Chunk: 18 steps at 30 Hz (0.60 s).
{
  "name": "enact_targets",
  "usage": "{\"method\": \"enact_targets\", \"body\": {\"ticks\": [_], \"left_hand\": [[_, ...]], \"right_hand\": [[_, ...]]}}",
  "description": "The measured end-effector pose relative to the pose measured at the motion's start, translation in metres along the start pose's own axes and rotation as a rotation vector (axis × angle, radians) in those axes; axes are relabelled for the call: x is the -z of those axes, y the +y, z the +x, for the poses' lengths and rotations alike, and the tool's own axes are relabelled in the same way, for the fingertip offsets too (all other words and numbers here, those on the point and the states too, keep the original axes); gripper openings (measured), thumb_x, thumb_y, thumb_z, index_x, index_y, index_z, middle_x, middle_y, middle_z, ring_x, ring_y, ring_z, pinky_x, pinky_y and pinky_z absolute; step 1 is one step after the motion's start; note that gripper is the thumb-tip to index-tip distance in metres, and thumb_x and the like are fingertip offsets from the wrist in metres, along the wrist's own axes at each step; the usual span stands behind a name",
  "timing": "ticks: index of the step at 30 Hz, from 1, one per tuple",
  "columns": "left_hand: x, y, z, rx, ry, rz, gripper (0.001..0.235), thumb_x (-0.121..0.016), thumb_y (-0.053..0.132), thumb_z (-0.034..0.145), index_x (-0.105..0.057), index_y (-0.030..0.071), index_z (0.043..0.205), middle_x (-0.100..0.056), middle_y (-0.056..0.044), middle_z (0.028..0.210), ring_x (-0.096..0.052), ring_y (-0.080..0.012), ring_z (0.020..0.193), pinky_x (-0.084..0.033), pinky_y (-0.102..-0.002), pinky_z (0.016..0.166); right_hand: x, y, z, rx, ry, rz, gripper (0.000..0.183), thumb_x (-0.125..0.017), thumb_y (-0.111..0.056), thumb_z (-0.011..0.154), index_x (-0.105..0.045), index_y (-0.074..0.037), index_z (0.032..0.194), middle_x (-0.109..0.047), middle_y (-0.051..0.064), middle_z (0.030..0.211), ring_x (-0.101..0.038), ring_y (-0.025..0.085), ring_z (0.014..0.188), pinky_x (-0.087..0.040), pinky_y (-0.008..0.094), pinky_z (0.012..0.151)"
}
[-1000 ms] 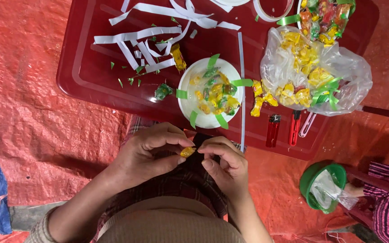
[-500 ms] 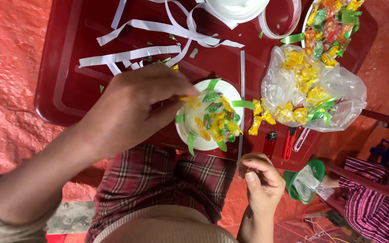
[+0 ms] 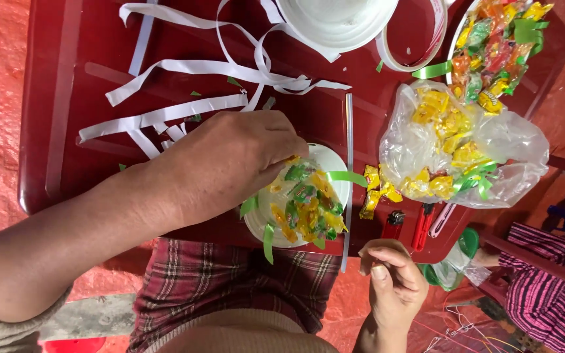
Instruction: Manually assembling small components onto a base using plastic strips and a lighter for heat-bonding.
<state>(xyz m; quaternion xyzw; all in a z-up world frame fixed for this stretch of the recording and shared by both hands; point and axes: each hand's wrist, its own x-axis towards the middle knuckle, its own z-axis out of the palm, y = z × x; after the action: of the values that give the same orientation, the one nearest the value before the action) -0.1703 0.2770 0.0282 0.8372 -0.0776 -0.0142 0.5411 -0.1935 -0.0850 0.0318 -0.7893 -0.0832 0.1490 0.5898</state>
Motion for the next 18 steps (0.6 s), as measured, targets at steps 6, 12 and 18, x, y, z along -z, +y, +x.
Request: {"method": "enact_targets", "body": {"ticks": [6,12,18], "left_hand": [[0.002,-0.006,0.0,0.04,-0.084,-0.02,0.025,-0.071,0.001,0.083,-0.075,0.005,0.107,-0.072,-0.004,0.093,-0.071,-0.0152,0.066,-0.061,-0.028,0.062],[0.0,-0.006,-0.002,-0.014,-0.079,0.057,0.023,-0.072,0.001,0.084,-0.073,0.003,0.107,-0.068,-0.005,0.088,-0.067,-0.0148,0.064,-0.06,-0.028,0.06],[-0.004,-0.013,-0.004,-0.051,-0.076,0.12,0.027,-0.076,0.001,0.079,-0.074,0.004,0.106,-0.073,-0.006,0.09,-0.07,-0.0171,0.076,-0.061,-0.03,0.07]], "right_hand": [[-0.002,-0.002,0.004,-0.022,0.007,-0.017,0.019,-0.068,-0.012,0.092,-0.068,-0.002,0.108,-0.07,0.016,0.103,-0.061,0.014,0.076,-0.052,0.023,0.069],[-0.001,-0.002,0.002,-0.042,0.009,-0.072,0.02,-0.069,-0.009,0.089,-0.068,-0.001,0.107,-0.071,0.015,0.105,-0.062,0.014,0.076,-0.054,0.023,0.07],[-0.009,-0.006,0.004,-0.078,0.018,-0.063,0.017,-0.067,-0.007,0.09,-0.067,-0.001,0.106,-0.07,0.015,0.104,-0.061,0.014,0.077,-0.053,0.023,0.07]]}}
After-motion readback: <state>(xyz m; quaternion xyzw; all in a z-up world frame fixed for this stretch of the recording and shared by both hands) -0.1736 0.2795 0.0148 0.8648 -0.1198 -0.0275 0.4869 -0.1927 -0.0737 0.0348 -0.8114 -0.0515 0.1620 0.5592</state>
